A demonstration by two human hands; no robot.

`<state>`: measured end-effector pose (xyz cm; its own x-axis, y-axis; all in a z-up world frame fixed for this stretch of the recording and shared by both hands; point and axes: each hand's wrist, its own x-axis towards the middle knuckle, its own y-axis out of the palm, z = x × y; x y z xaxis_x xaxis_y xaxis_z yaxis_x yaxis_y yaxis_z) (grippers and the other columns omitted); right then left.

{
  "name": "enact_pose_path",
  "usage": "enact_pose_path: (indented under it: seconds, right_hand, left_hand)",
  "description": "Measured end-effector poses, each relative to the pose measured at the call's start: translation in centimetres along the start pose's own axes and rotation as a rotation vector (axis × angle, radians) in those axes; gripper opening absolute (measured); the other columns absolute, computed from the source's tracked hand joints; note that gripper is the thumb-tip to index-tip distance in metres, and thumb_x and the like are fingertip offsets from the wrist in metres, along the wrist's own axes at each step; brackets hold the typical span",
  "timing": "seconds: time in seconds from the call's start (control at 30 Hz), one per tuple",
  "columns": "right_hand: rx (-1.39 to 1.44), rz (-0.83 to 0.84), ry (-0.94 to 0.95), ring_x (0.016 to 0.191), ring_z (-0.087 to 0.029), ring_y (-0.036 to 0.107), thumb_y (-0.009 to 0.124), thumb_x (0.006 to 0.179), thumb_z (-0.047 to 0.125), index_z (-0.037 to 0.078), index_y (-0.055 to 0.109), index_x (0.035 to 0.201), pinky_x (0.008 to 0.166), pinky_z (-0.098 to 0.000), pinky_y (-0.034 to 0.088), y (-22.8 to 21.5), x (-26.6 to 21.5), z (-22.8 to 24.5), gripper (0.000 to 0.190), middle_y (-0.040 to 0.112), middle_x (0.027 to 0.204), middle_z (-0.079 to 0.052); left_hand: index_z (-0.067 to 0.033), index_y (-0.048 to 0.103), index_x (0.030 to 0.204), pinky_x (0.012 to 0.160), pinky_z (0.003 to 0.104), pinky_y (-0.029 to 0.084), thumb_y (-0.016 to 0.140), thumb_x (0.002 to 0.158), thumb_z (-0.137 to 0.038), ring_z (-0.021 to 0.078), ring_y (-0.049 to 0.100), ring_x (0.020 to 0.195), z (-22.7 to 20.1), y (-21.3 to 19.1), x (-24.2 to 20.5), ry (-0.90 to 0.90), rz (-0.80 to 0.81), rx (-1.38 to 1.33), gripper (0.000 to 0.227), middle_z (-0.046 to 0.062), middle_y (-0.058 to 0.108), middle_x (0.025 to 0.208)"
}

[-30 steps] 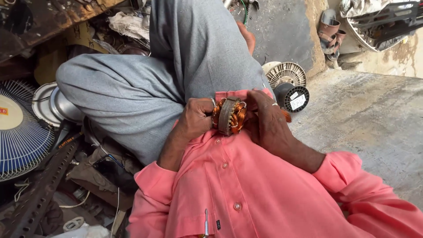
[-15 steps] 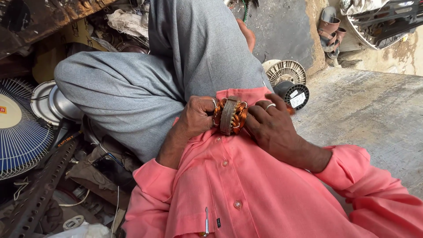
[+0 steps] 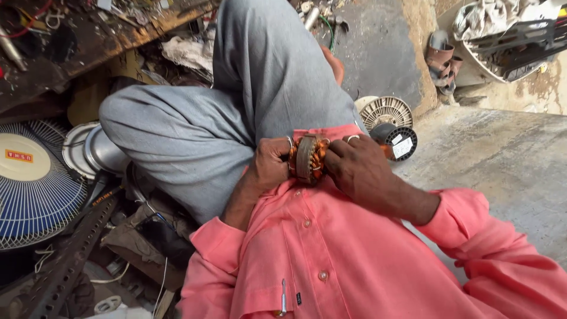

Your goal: Repairing or rewinding the copper coils of an electric fan motor.

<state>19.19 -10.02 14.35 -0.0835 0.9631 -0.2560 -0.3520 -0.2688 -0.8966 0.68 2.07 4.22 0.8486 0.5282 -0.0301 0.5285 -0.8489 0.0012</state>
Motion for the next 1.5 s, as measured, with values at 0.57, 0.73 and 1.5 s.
enact_pose_path:
  seconds: [0.57, 0.73, 1.5]
  right_hand:
    - [0.152, -0.205, -0.529, 0.106, -0.032, 0.070, 0.076, 0.084, 0.005, 0.001, 0.070, 0.121, 0.089, -0.0408, 0.058, -5.7, -2.5, -0.4, 0.038, 0.067, 0.121, -0.015]
    - [0.372, -0.148, -0.246, 0.099, -0.030, 0.072, 0.077, 0.085, 0.010, 0.007, 0.069, 0.125, 0.081, -0.0391, 0.059, 0.0, -2.8, -3.0, 0.040, 0.069, 0.120, -0.012]
    - [0.232, 0.231, -0.540, 0.115, -0.028, 0.063, 0.060, 0.093, 0.019, 0.013, 0.068, 0.126, 0.098, -0.0414, 0.050, 8.1, 0.1, -9.7, 0.035, 0.065, 0.117, -0.010]
  left_hand:
    - [-0.0023, 0.070, 0.085, 0.062, 0.030, 0.051, 0.083, 0.079, -0.001, 0.0131, 0.065, 0.067, 3.4, -0.3, -0.4, 0.028, -0.173, -0.007, 0.015, 0.010, 0.068, 0.077]
    - [-0.0026, 0.072, 0.091, 0.065, 0.029, 0.053, 0.084, 0.080, -0.003, 0.0119, 0.066, 0.071, 2.3, -0.2, 0.4, 0.045, -0.147, -0.087, 0.016, 0.007, 0.071, 0.080]
    - [-0.0050, 0.073, 0.089, 0.067, 0.028, 0.057, 0.082, 0.084, -0.002, 0.0121, 0.070, 0.075, 2.9, 0.2, -0.3, 0.030, -0.086, -0.079, 0.011, 0.004, 0.072, 0.083]
